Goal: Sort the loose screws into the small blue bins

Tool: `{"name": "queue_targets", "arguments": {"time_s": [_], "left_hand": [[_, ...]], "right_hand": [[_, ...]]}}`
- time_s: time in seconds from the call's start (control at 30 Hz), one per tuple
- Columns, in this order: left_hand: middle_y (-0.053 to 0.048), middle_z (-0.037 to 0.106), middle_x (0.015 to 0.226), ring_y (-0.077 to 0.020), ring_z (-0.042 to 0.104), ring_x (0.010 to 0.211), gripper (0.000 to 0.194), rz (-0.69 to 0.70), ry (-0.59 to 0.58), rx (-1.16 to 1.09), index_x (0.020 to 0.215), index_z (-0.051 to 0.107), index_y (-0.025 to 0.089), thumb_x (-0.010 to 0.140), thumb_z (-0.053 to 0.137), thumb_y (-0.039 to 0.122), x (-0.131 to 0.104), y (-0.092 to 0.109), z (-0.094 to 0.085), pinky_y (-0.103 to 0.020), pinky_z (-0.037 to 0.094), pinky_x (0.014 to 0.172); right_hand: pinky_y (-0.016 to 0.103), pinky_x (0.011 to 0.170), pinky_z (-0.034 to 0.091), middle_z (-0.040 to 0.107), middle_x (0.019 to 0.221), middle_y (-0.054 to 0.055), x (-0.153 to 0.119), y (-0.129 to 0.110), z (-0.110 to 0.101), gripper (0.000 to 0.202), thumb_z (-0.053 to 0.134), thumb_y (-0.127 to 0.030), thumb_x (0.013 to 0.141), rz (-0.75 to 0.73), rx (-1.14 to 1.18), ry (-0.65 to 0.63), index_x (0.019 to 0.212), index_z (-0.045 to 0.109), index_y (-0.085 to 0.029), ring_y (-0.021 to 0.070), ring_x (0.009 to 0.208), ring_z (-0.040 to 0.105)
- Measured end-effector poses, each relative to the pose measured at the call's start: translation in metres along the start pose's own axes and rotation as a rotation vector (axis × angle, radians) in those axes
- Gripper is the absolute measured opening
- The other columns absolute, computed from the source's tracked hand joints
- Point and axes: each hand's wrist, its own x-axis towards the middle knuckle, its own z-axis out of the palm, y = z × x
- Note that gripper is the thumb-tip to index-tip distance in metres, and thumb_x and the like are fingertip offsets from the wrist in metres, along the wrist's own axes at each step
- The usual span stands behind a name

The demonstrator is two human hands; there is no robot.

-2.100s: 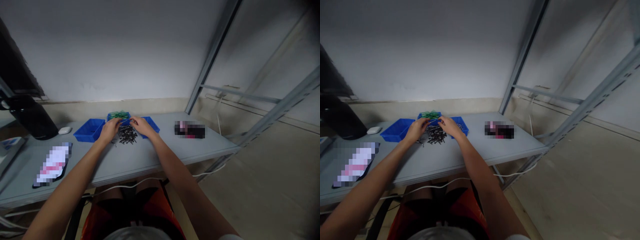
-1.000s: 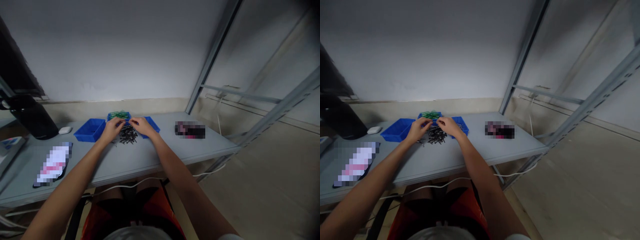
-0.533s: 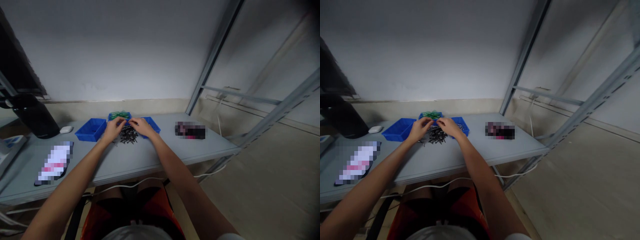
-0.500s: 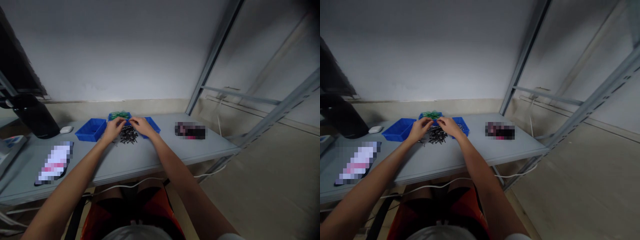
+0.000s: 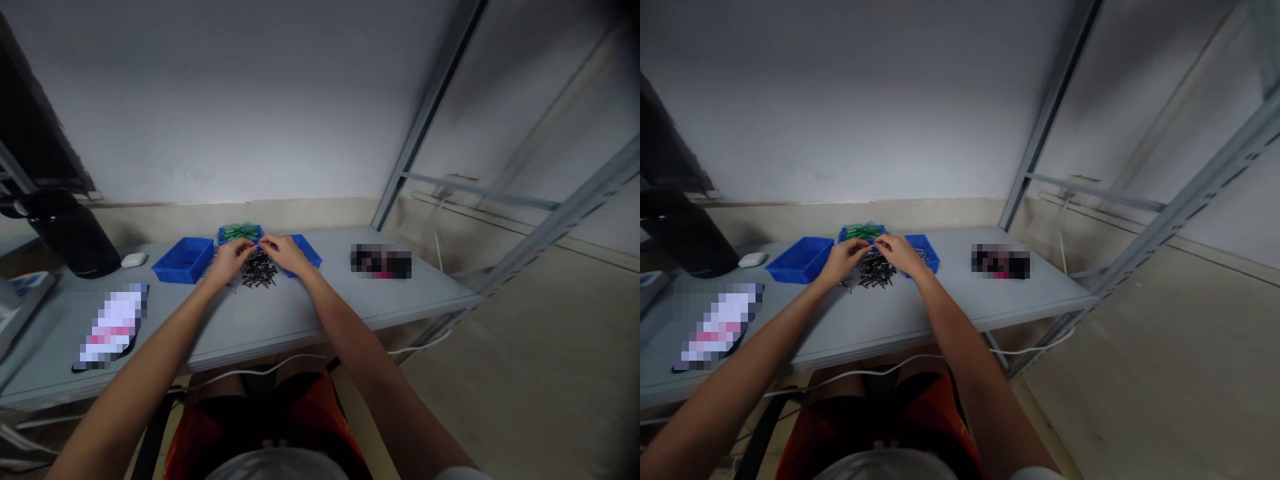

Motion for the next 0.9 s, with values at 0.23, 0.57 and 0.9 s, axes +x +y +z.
{"name": "queue_targets", "arguments": {"time_s": [0.23,0.57,0.9], "left_hand": [[-0.006,0.072,0.091,-0.0178,0.066,0.082,0.019,-0.004,0.023,-0.155,0.094,0.069,0.016,0.086,0.061,0.031,0.0007,-0.0016,-0.0021,-0.031,0.053,0.079],[-0.006,0.069,0.093,-0.0173,0.063,0.087,0.013,0.010,0.104,-0.171,0.091,0.063,0.016,0.086,0.057,0.026,0.0021,-0.0045,0.0044,-0.032,0.052,0.081],[-0.007,0.068,0.090,-0.0199,0.063,0.082,0.015,0.057,0.020,0.006,0.094,0.063,0.016,0.087,0.053,0.024,-0.0009,-0.0084,0.0022,-0.034,0.051,0.080]], "right_hand": [[0.025,0.068,0.041,0.068,0.080,0.002,-0.0010,-0.0018,0.0043,0.020,0.048,-0.029,0.095,-0.015,0.017,-0.015,0.094,0.065,-0.019,0.0129,0.068,0.057],[0.026,0.070,0.042,0.068,0.084,0.002,-0.0010,0.0018,0.0042,0.021,0.047,-0.034,0.095,-0.027,-0.029,0.035,0.095,0.064,-0.021,0.0138,0.071,0.058],[0.026,0.072,0.043,0.069,0.087,0.003,-0.0008,-0.0011,0.0053,0.023,0.046,-0.035,0.096,-0.068,0.009,0.082,0.099,0.064,-0.021,0.0148,0.075,0.060]]}}
